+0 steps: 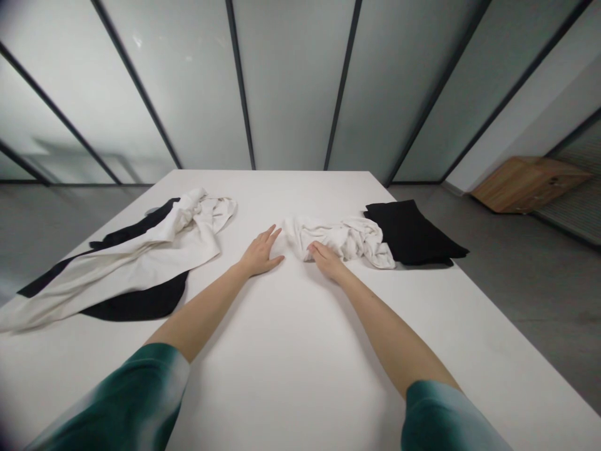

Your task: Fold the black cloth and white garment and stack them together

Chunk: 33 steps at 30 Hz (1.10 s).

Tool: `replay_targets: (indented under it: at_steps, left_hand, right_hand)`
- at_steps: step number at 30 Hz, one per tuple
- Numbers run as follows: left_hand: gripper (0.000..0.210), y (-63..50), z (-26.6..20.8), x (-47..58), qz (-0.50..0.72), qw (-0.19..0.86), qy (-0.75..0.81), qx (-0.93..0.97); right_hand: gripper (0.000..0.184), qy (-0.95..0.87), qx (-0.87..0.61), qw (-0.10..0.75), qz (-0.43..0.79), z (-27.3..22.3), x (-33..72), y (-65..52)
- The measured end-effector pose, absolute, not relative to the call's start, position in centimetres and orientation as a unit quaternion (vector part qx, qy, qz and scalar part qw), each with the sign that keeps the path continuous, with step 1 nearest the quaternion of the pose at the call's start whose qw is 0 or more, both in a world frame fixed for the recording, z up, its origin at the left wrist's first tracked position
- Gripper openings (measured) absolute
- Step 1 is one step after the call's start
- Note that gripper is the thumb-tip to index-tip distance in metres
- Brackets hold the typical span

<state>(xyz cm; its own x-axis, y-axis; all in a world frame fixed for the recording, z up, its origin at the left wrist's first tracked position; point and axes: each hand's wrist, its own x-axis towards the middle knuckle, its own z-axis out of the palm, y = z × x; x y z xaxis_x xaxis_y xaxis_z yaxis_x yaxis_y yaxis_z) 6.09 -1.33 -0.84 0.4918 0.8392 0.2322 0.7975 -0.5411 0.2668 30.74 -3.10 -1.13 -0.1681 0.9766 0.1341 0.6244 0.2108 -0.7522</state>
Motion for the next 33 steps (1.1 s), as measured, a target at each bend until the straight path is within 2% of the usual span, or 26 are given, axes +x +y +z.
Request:
replay_targets:
  at_steps: [2,3,5,7,9,13,15,19,22,24,26,30,33]
  left_hand:
    - [0.084,-1.5,-0.7,6.4,0.167,0.052,0.442,0.88]
    - [0.079,-1.6,-0.7,6.6,0.159,0.052,0.423,0.891]
    - [0.055,-1.6,-0.6,6.9,0.144,0.057,0.398,0.904]
    - [0.03,-1.4,-0.6,7.2,0.146,0.059,0.404,0.901]
    - [0.023,-1.1,-0.5,7.3,0.174,0.063,0.44,0.879]
    - [0.029,-0.6,-0.3,7.1,0.232,0.128,0.509,0.819]
    - [0.037,-0.6,-0.1,6.8,0.248,0.155,0.521,0.802]
    - [0.04,-0.8,0.3,6.3,0.199,0.157,0.5,0.828]
    - [0.022,-0.5,0.3,6.1,0.159,0.122,0.507,0.838]
    - [0.006,-0.2,0.3,5.8,0.203,0.103,0.534,0.815]
    - [0.002,0.3,0.1,5.5,0.293,0.124,0.547,0.774]
    - [0.005,1.1,-0.5,5.1,0.438,0.297,0.551,0.645]
    - [0.014,1.3,-0.7,5.0,0.497,0.376,0.535,0.571]
  right_hand:
    - [0.024,-0.65,-0.51,0.387,0.41,-1.1,30.1,-3.5]
    - [0.023,-0.607,-0.486,0.416,0.471,-1.1,29.9,-3.5]
    - [0.023,-0.511,-0.454,0.463,0.565,-1.1,29.8,-3.4]
    - [0.023,-0.423,-0.446,0.513,0.6,-1.3,30.3,-2.7]
    - [0.022,-0.358,-0.462,0.582,0.566,-1.5,31.1,-1.8]
    - [0.02,-0.333,-0.527,0.679,0.387,-2.0,32.5,-0.4]
    - [0.023,-0.398,-0.556,0.666,0.297,-2.1,32.8,-0.6]
    - [0.027,-0.551,-0.583,0.563,0.197,-1.7,33.2,-2.0]
    - [0.028,-0.654,-0.582,0.455,0.167,-1.3,33.6,-2.7]
    - [0.036,-0.726,-0.568,0.367,0.125,-1.1,33.7,-2.8]
    - [0.039,-0.764,-0.565,0.304,0.06,-0.9,33.6,-2.7]
    - [0.035,-0.729,-0.604,0.316,-0.065,-0.9,33.4,-2.3]
    - [0.04,-0.725,-0.595,0.343,-0.055,-1.5,33.4,-1.9]
